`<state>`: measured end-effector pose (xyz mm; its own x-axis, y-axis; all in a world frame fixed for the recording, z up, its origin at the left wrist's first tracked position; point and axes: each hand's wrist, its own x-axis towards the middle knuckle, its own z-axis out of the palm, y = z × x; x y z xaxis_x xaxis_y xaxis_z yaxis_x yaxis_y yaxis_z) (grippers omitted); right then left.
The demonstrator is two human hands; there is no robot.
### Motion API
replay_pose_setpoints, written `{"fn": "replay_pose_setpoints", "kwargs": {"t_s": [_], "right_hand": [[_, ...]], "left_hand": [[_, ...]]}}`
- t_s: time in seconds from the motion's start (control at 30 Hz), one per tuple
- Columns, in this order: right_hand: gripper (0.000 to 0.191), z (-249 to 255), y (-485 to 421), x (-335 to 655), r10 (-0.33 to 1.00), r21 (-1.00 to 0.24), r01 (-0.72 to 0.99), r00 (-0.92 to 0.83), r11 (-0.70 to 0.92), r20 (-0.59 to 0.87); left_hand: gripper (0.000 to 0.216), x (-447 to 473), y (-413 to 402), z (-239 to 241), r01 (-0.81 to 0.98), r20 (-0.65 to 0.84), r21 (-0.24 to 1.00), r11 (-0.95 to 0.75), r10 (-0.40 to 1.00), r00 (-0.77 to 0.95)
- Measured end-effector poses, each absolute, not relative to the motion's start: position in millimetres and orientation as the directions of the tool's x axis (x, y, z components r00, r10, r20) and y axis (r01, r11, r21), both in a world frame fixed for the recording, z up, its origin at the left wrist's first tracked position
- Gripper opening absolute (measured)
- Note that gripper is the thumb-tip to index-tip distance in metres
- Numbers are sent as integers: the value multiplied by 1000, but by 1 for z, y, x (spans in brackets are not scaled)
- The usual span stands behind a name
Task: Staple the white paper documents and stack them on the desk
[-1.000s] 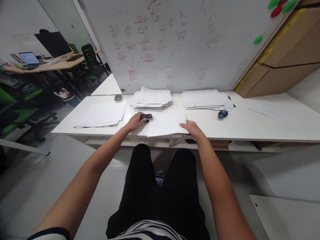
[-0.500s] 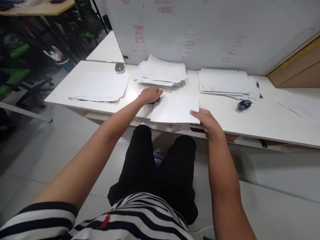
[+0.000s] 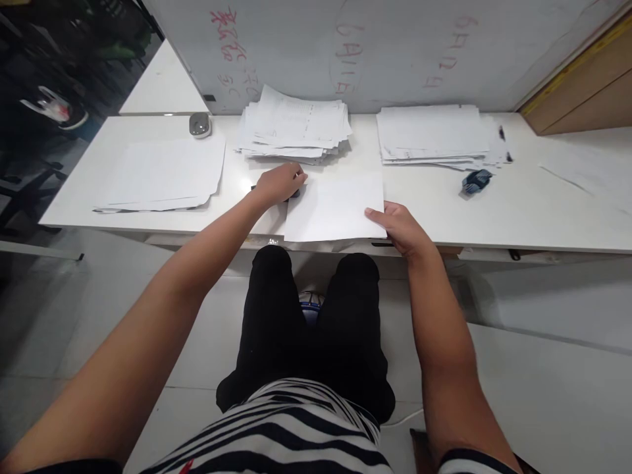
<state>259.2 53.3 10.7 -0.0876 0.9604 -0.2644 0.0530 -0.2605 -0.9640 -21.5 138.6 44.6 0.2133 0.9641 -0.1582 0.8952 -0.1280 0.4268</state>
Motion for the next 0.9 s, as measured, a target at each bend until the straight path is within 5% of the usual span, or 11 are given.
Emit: {"fn": "replay_pose_setpoints", "kwargs": {"t_s": [0.9], "right_hand": [[43, 2, 56, 263, 949, -959, 12, -143, -282, -281]], "left_hand": [[42, -28, 146, 40, 879, -198, 472, -62, 965, 174]]}}
